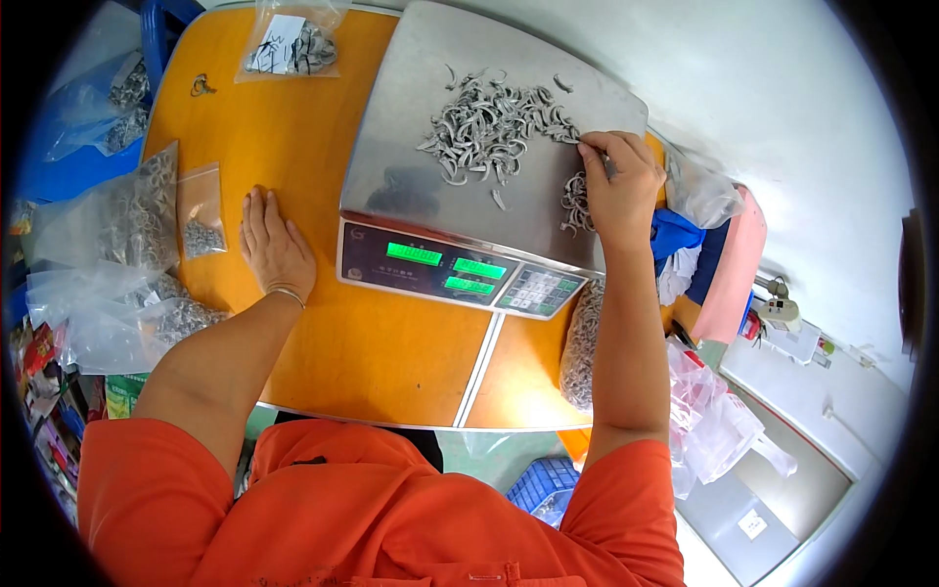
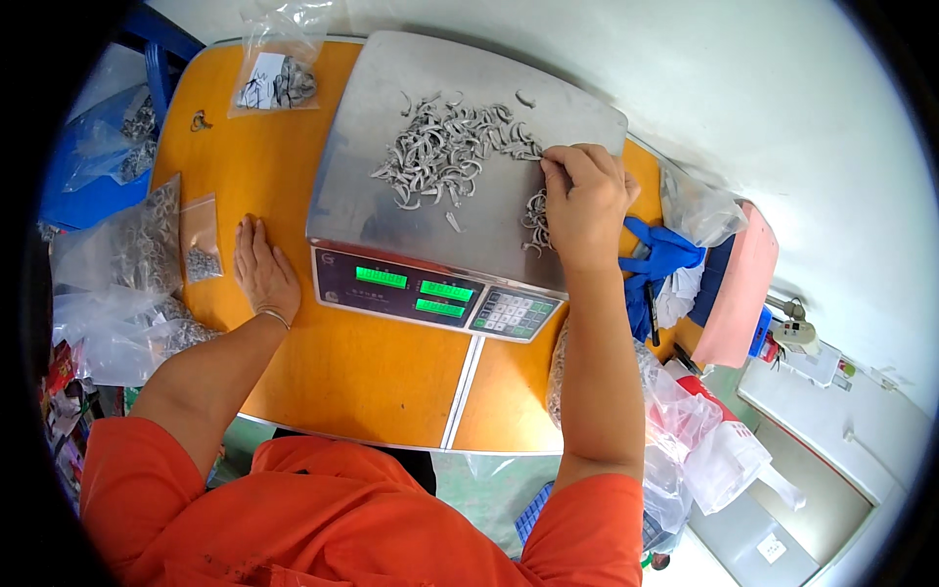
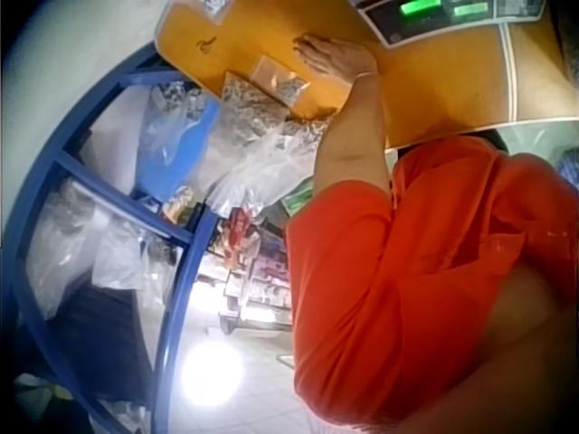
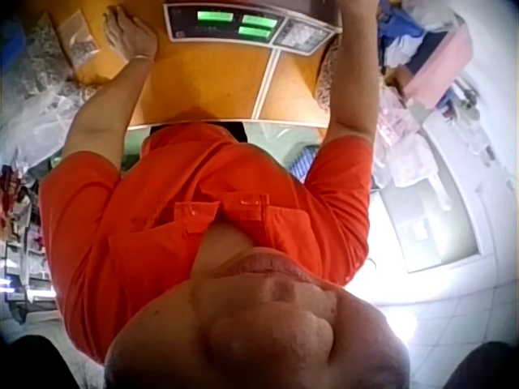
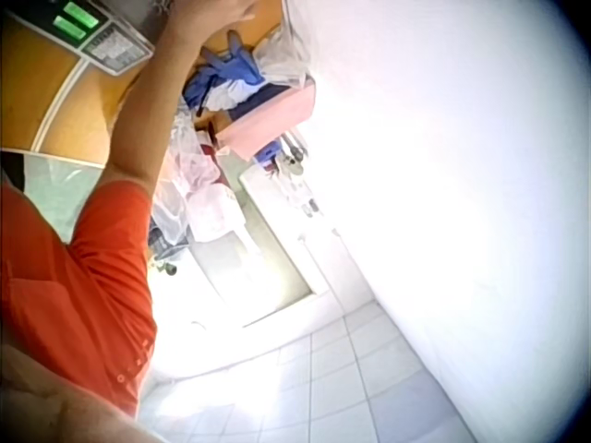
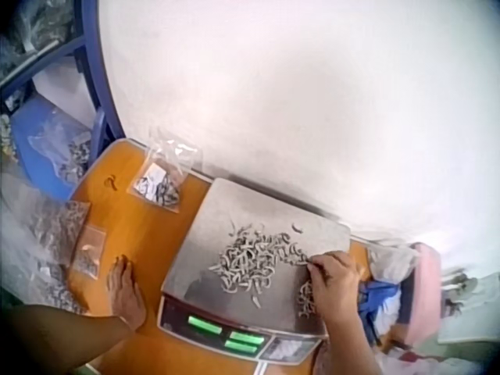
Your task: The person places a handful of small curved metal components onto an electronic scale, adds more by hand to reach a target weight, then transfers the components into a plastic bag and writes on a small card.
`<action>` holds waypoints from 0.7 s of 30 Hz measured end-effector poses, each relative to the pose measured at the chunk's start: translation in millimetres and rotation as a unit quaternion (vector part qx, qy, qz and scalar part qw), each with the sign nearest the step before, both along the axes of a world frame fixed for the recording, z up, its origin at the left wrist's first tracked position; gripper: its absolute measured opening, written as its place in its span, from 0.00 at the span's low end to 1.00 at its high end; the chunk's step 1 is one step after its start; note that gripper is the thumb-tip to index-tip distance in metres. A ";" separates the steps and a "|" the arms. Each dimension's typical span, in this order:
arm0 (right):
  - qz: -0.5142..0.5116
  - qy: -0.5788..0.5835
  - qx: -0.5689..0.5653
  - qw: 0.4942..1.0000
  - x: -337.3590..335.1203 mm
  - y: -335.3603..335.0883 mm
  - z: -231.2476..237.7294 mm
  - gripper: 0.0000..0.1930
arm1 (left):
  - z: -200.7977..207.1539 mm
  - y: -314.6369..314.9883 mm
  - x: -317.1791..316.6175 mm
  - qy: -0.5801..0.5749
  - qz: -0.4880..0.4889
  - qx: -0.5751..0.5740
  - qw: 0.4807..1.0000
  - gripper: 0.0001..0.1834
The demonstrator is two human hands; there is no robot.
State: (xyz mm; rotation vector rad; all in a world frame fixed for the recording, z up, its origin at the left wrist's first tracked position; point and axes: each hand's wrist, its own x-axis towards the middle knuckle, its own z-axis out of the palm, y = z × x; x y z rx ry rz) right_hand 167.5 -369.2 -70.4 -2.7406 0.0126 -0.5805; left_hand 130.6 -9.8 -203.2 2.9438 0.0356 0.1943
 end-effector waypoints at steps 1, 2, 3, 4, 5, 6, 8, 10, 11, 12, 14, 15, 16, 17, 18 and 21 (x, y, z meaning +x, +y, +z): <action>0.009 -0.004 -0.003 1.000 -0.4 -1.0 -0.1 0.05 | 0.1 -0.5 -0.1 -0.001 0.000 0.000 1.000 0.25; 0.009 -0.003 -0.003 1.000 -1.0 -2.6 -1.0 0.05 | -0.1 -0.9 -0.2 0.000 0.000 -0.001 1.000 0.25; 0.008 0.000 0.007 1.000 -1.9 -4.6 -2.3 0.05 | -0.2 -0.9 -0.3 -0.001 -0.001 -0.002 1.000 0.25; 0.008 0.004 0.018 1.000 -1.6 -5.5 -3.4 0.05 | -0.6 -0.8 0.0 -0.002 -0.001 -0.003 1.000 0.25; 0.008 0.004 0.018 1.000 -1.6 -4.9 -3.3 0.05 | -0.9 -0.7 0.1 -0.002 0.000 -0.003 1.000 0.25; 0.012 -0.002 0.025 1.000 -2.1 -3.3 -2.9 0.05 | -1.1 -0.6 0.0 -0.001 0.001 0.000 1.000 0.25; 0.015 -0.008 0.032 0.999 -1.5 -1.2 -1.5 0.05 | -1.1 -0.5 0.1 0.001 0.001 0.003 1.000 0.25; 0.043 -0.012 0.020 0.999 -1.1 -0.2 -0.2 0.04 | -0.9 -0.6 -0.1 0.000 -0.001 0.000 1.000 0.25; 0.042 -0.012 0.021 0.999 -1.4 -0.2 -1.1 0.04 | -0.8 -0.7 -0.2 0.000 -0.001 0.000 1.000 0.25; 0.044 -0.010 0.008 0.999 -1.7 -0.3 -2.4 0.04 | -0.6 -0.7 -0.2 0.001 -0.001 0.001 1.000 0.25; 0.045 -0.009 -0.005 0.999 -2.1 -1.6 -2.2 0.04 | -0.6 -1.5 0.3 0.002 -0.002 0.002 1.000 0.25; 0.045 -0.005 0.000 0.999 -2.8 -3.1 -0.9 0.04 | -1.0 -2.2 0.4 0.001 -0.002 0.001 1.000 0.25; 0.047 -0.001 0.006 0.999 -3.7 -4.1 -0.2 0.04 | -1.2 -2.0 0.2 0.001 -0.002 0.000 1.000 0.25; 0.046 0.000 0.006 0.999 -4.6 -4.9 2.8 0.04 | -1.2 -1.8 0.3 0.001 -0.003 0.000 1.000 0.25; 0.044 0.019 0.029 0.998 -5.8 -5.7 8.0 0.04 | -1.2 -1.7 0.3 0.001 -0.002 0.000 1.000 0.25; 0.064 0.074 0.031 0.995 -12.2 -12.7 17.1 0.04 | 0.1 0.6 0.0 0.004 0.001 -0.001 1.000 0.26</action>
